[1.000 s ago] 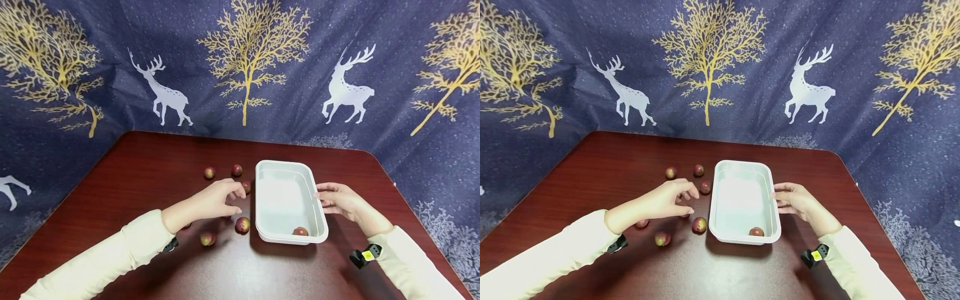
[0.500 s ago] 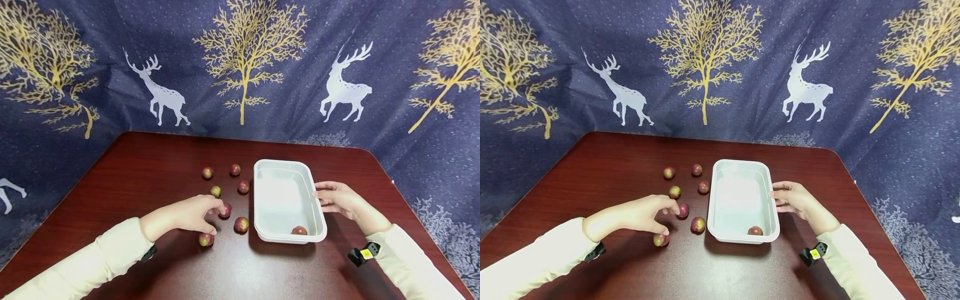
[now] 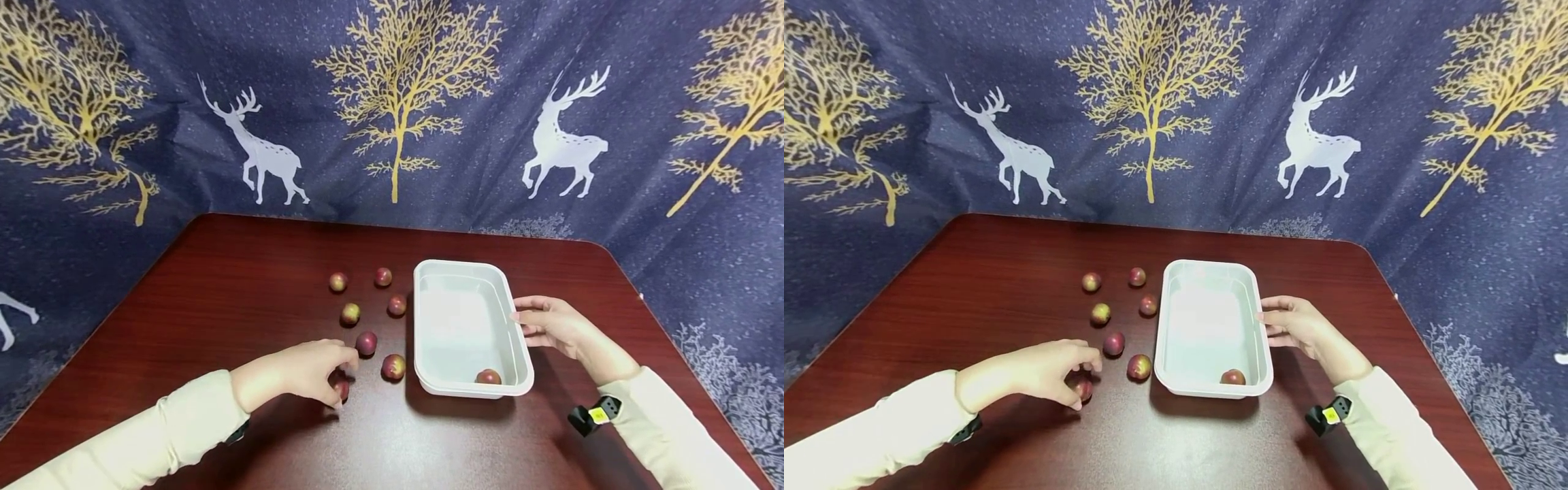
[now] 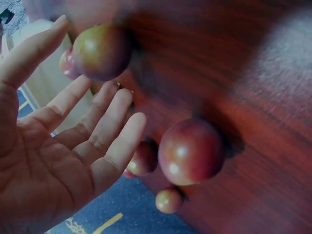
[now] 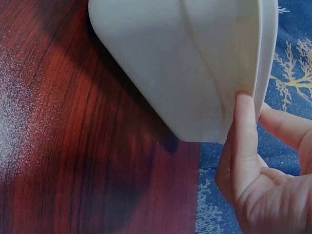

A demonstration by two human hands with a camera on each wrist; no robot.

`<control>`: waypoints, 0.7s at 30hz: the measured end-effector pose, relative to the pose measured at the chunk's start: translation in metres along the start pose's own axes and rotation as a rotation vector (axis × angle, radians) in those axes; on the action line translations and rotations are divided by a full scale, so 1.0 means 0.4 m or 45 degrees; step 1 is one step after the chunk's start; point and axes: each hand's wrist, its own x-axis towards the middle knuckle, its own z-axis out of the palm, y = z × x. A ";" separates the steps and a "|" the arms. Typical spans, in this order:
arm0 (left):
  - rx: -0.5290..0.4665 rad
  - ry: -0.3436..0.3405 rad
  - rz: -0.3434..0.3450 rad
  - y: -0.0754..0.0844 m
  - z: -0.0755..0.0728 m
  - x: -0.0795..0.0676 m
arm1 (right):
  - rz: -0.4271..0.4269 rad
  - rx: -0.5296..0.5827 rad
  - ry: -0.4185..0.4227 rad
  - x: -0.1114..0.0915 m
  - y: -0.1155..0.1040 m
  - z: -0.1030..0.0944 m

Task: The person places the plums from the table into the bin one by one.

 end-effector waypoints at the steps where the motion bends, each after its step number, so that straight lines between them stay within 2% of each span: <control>1: 0.002 -0.003 -0.009 -0.001 0.004 -0.001 | 0.000 0.001 -0.001 0.000 -0.001 0.001; 7: 0.009 -0.025 -0.093 -0.002 0.018 -0.002 | -0.002 0.000 0.000 0.000 -0.002 0.000; 11: 0.005 -0.033 -0.115 0.001 0.018 -0.001 | -0.006 0.000 -0.005 0.000 0.000 -0.002; 21: -0.093 -0.073 -0.043 -0.013 0.010 0.004 | -0.012 -0.018 -0.001 0.001 -0.002 -0.005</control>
